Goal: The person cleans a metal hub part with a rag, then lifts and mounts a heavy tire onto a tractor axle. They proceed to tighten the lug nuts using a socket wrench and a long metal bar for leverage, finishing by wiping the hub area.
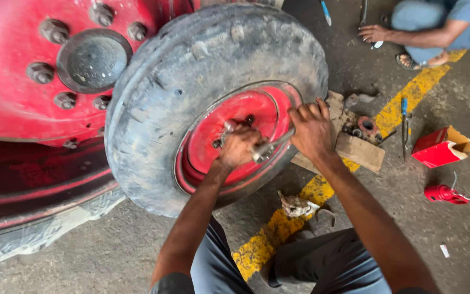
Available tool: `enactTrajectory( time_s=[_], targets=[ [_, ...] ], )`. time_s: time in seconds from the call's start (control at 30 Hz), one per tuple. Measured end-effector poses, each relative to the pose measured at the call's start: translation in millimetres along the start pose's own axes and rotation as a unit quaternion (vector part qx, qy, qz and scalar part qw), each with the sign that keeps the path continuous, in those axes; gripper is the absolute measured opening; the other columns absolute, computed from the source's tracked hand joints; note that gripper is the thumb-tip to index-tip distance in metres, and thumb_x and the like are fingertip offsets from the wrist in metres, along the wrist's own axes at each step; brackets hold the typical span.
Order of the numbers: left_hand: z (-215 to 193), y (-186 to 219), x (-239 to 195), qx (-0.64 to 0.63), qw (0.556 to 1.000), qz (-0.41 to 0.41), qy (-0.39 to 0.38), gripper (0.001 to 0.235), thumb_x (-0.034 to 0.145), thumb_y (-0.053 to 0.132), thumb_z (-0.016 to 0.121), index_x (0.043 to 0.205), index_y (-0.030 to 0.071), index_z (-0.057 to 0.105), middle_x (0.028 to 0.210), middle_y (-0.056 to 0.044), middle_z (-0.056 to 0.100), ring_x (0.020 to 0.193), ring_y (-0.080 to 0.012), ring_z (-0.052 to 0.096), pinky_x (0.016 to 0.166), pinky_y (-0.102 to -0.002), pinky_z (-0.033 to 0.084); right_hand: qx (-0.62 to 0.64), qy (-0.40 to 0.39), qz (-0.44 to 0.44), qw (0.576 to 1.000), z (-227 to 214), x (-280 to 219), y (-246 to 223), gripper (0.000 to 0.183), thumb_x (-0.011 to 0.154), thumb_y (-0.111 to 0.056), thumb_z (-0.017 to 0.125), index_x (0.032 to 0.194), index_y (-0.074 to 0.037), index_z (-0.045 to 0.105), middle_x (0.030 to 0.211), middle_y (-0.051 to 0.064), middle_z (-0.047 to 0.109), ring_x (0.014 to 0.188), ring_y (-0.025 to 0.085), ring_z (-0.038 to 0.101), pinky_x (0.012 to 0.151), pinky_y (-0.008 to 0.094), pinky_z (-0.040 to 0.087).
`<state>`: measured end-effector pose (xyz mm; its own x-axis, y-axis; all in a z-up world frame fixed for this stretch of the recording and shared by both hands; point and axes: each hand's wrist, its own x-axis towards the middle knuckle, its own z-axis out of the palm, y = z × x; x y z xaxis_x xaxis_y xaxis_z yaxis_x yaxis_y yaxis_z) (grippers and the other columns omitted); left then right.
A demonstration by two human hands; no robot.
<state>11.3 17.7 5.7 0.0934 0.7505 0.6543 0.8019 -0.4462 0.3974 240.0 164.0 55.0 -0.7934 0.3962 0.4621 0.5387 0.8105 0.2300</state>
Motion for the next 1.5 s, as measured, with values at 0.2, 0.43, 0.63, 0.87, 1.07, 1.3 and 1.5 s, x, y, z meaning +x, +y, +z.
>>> enactTrajectory(
  time_s=[0.2, 0.43, 0.63, 0.87, 1.07, 1.3, 1.5],
  targets=[
    [9, -4, -19, 0.036, 0.997, 0.042, 0.058, 0.017, 0.092, 0.022, 0.072, 0.098, 0.007, 0.068, 0.099, -0.010, 0.069, 0.095, -0.0306, 0.063, 0.088, -0.045, 0.047, 0.490, -0.249, 0.361, 0.753, 50, -84, -194, 0.035, 0.081, -0.045, 0.081, 0.089, -0.011, 0.081, 0.078, 0.009, 0.077, 0.073, 0.025, 0.069, 0.066, 0.041, 0.053],
    [-5, -11, -25, -0.013, 0.998, -0.023, -0.049, 0.019, 0.095, 0.024, 0.072, 0.097, 0.005, 0.066, 0.095, -0.013, 0.065, 0.096, -0.0313, 0.059, 0.090, -0.046, 0.047, 0.812, -0.230, 0.258, 0.471, 104, -84, -218, 0.040, 0.084, -0.031, 0.079, 0.113, -0.005, 0.071, 0.100, 0.004, 0.076, 0.088, 0.016, 0.074, 0.077, 0.037, 0.059],
    [-12, 1, -5, 0.034, 0.997, 0.054, -0.043, 0.020, 0.084, 0.027, 0.070, 0.085, 0.008, 0.064, 0.082, -0.010, 0.065, 0.089, -0.0315, 0.063, 0.084, -0.050, 0.044, 0.046, -0.004, 0.070, 0.996, -10, -18, -41, 0.048, 0.079, -0.025, 0.079, 0.123, -0.007, 0.072, 0.140, 0.025, 0.053, 0.137, 0.043, 0.041, 0.122, 0.068, 0.021],
    [-19, 5, -2, -0.008, 1.000, -0.013, -0.008, 0.024, 0.097, 0.026, 0.067, 0.084, 0.006, 0.062, 0.085, -0.013, 0.064, 0.089, -0.0330, 0.063, 0.087, -0.047, 0.046, 0.430, 0.152, 0.311, 0.834, -43, 8, -105, 0.080, 0.084, -0.019, 0.079, 0.150, 0.002, 0.038, 0.153, 0.029, 0.018, 0.142, 0.041, 0.016, 0.113, 0.058, 0.020],
    [-6, 8, -4, 0.035, 0.999, -0.003, -0.018, 0.015, 0.089, 0.022, 0.068, 0.087, 0.007, 0.064, 0.085, -0.013, 0.065, 0.089, -0.0329, 0.063, 0.086, -0.047, 0.046, 0.779, 0.108, 0.336, 0.518, -29, 7, -132, 0.044, 0.096, -0.019, 0.067, 0.134, -0.001, 0.051, 0.121, 0.015, 0.044, 0.106, 0.028, 0.043, 0.088, 0.044, 0.040],
    [6, -7, -14, -0.014, 0.998, -0.003, 0.062, 0.018, 0.084, 0.022, 0.067, 0.091, 0.005, 0.066, 0.094, -0.014, 0.066, 0.092, -0.0329, 0.062, 0.088, -0.046, 0.047, 0.570, 0.071, 0.035, 0.818, -20, 9, -134, 0.016, 0.105, -0.020, 0.063, 0.111, -0.005, 0.059, 0.103, 0.005, 0.066, 0.091, 0.022, 0.067, 0.079, 0.036, 0.057],
    [3, -5, -13, 0.006, 0.999, 0.026, 0.041, 0.023, 0.080, 0.021, 0.066, 0.095, 0.004, 0.067, 0.101, -0.015, 0.066, 0.095, -0.0329, 0.061, 0.090, -0.045, 0.047, 0.517, 0.238, 0.160, 0.806, 41, -15, -136, 0.019, 0.108, -0.027, 0.064, 0.098, -0.012, 0.057, 0.099, 0.004, 0.066, 0.087, 0.020, 0.067, 0.079, 0.034, 0.056]
  ],
)
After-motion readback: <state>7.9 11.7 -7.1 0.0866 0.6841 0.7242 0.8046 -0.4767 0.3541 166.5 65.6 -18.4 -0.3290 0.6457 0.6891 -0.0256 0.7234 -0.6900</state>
